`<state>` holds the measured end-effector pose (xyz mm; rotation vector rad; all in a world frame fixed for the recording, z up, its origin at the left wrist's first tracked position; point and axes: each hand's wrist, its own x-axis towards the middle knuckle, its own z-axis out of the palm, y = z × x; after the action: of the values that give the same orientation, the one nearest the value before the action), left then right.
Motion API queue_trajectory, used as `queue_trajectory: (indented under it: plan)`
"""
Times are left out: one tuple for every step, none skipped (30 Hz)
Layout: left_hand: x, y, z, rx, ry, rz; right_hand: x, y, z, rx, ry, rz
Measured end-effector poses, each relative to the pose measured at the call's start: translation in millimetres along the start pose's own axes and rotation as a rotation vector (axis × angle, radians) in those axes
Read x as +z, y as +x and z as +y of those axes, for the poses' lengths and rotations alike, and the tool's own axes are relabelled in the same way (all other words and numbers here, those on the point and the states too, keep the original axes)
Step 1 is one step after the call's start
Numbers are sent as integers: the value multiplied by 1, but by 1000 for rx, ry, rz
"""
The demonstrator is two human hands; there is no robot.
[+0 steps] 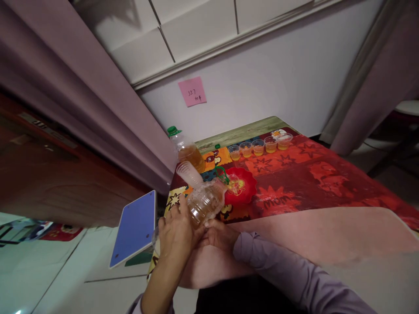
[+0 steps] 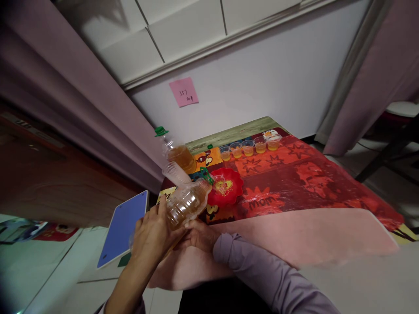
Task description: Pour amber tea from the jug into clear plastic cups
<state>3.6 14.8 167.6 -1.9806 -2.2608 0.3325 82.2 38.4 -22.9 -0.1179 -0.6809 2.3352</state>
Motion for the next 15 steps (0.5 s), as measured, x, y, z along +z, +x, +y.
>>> queue_trajectory:
  plan:
    - [1, 0, -1, 5, -5, 4, 1, 0, -1, -2, -4, 1]
    - [1, 0, -1, 10, -9, 10, 2, 0, -2, -4, -8, 3]
    - [2, 0, -2, 16, -14, 19, 3, -1, -2, -7, -8, 8]
    - [2, 0, -2, 19, -17, 26, 4, -1, -3, -8, -6, 12]
    - [2, -1, -2, 20, -18, 29, 5, -1, -3, -7, -2, 17]
    - [2, -1, -2, 18, -17, 29, 6, -1, -4, -7, 3, 22]
    - [2, -1, -2, 16, -15, 27, 6, -1, -4, -6, 6, 26]
    - [2, -1, -2, 14, -12, 22, 6, 0, -4, -4, 6, 27]
    - [1, -1, -1, 12, -8, 18, 6, 0, -3, -3, 4, 26]
    - [0, -1, -1, 11, -4, 16, 5, 0, -3, 0, 1, 24]
    - [-1, -1, -1, 11, -1, 15, 5, 1, -2, 1, 0, 22]
    - [-1, -1, 0, 12, 2, 15, 4, 1, -2, 4, -1, 19]
    - [-2, -1, 0, 14, 4, 15, 3, 1, -1, 6, -1, 15]
    - [-2, -2, 0, 14, 7, 15, 2, 2, -1, 8, -1, 11]
    - [-3, -2, 0, 12, 11, 15, 2, 2, 0, 9, -1, 6]
